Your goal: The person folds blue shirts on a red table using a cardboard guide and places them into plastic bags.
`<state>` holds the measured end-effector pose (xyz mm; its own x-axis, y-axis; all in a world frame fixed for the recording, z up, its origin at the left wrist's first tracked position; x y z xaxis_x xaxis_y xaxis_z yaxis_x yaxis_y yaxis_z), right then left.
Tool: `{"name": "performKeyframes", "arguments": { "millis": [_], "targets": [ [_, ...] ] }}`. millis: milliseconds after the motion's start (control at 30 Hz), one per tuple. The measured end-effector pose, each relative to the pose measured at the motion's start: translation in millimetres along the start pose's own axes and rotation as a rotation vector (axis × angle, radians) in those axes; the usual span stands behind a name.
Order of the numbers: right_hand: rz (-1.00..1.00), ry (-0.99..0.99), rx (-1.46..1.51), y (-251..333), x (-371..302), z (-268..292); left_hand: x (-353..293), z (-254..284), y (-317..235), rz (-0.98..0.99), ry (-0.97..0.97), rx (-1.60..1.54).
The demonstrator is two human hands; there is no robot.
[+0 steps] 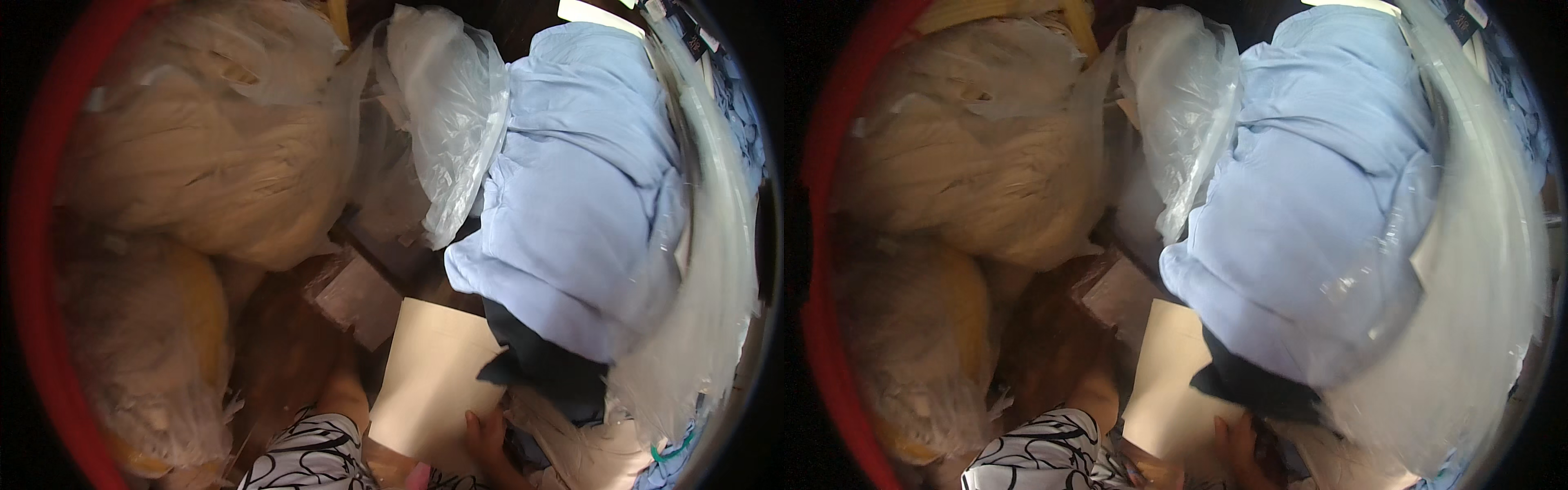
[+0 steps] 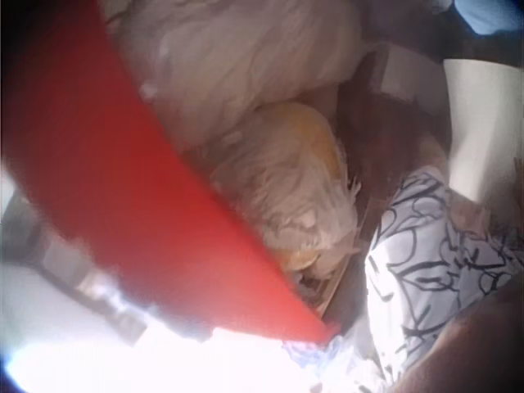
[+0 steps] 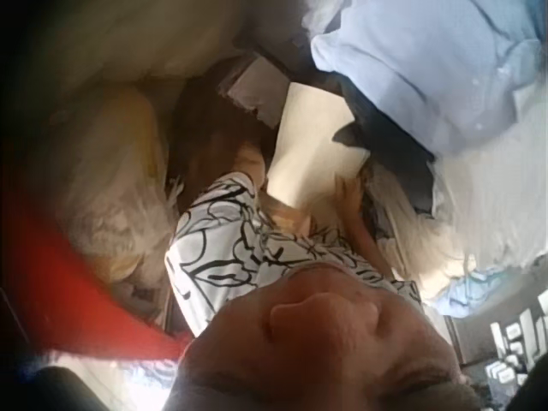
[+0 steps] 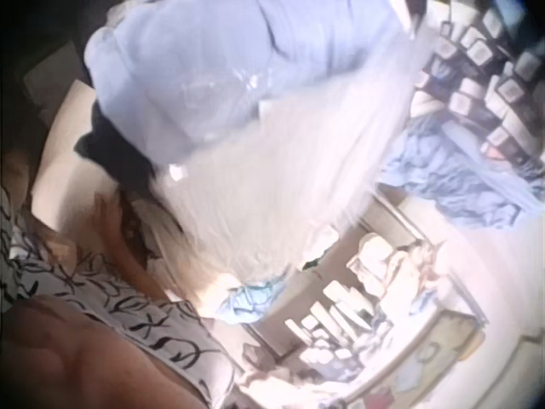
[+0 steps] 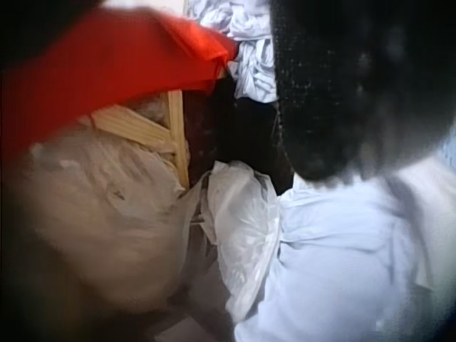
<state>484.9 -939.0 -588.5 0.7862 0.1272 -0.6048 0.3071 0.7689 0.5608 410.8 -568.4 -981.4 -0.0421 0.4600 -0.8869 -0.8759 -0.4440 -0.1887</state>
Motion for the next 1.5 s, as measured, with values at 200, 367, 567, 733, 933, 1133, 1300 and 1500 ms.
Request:
{"name": "performKeyframes", "arguments": {
  "millis": [200,367,567,733,933,1133,1300,1500],
  "targets": [
    [0.017,-0.113,0.070,1,-6,16,49,-28,9,-0.010,-0.047,0.010],
    [0.125,-0.157,0.021,-4,-9,24,68,-38,16,-0.038,-0.062,0.012],
    [0.163,-0.079,-0.064,23,-16,17,53,-22,18,-0.103,-0.074,0.014],
    [0.037,0.048,-0.108,23,-22,3,8,-4,12,-0.120,-0.056,0.052],
    [0.075,0.012,-0.146,26,-37,14,35,6,45,-0.055,-0.114,0.095],
    [0.103,-0.100,-0.025,21,-28,24,76,-2,44,-0.117,-0.167,0.102],
    [0.060,0.015,-0.173,0,-33,13,2,24,-7,-0.325,-0.240,0.166],
    [0.216,0.225,-0.183,31,-50,-17,-272,112,-73,-0.794,-0.099,0.175]
  ]
}}
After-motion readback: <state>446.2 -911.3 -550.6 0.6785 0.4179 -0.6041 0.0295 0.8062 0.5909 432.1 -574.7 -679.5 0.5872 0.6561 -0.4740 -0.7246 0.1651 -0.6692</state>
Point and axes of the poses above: each hand's wrist, its own x-axis towards the middle knuckle, its own z-axis out of the back of the hand, y = z × x, the point moved 6 cm from there along x, towards the middle knuckle, and after that the axes turned 6 degrees about y, right-handed, at the moved point
